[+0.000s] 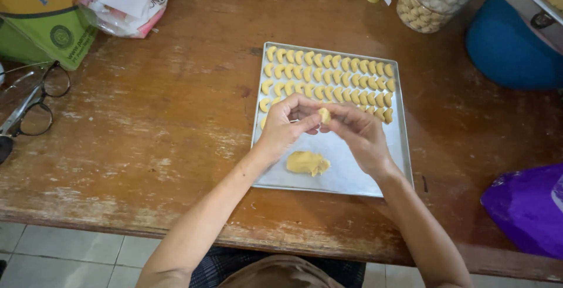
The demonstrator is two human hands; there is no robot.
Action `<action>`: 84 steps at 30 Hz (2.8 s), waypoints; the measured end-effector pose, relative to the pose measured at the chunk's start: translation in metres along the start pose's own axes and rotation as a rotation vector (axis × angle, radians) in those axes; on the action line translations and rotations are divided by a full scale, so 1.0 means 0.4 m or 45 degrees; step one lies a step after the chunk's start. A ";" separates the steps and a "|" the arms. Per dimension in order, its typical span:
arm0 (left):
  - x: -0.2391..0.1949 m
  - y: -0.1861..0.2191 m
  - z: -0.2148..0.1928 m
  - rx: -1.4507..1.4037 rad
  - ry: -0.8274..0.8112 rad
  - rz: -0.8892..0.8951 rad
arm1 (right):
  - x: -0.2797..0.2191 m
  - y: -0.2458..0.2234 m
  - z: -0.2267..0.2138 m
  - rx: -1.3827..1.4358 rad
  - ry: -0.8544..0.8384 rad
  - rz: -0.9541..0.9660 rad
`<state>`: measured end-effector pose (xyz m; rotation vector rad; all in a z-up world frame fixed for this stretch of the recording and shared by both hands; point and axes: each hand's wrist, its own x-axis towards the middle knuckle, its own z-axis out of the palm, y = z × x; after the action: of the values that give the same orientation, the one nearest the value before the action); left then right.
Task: Shaping dough into crescent-shaped cookies and arranging them on a baking tray.
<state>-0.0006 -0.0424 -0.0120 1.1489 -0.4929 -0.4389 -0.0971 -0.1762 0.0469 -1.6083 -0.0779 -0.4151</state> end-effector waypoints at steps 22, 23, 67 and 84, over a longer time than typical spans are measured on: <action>-0.052 0.028 0.041 -0.439 -0.136 -0.202 | -0.023 0.046 -0.017 -0.619 0.168 -0.494; -0.051 0.023 0.040 -0.493 -0.202 -0.196 | -0.021 0.044 -0.010 -0.666 0.163 -0.575; -0.011 0.030 0.037 -1.220 -0.044 -0.253 | -0.042 0.119 0.056 -1.151 -0.399 -0.714; 0.086 0.020 -0.004 -1.130 -0.117 -0.248 | 0.024 0.128 0.028 -1.263 -0.530 -0.704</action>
<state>0.0290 -0.0578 -0.0003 0.3162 -0.2124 -0.7822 -0.0704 -0.1719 0.0008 -2.6452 -0.7405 -0.5779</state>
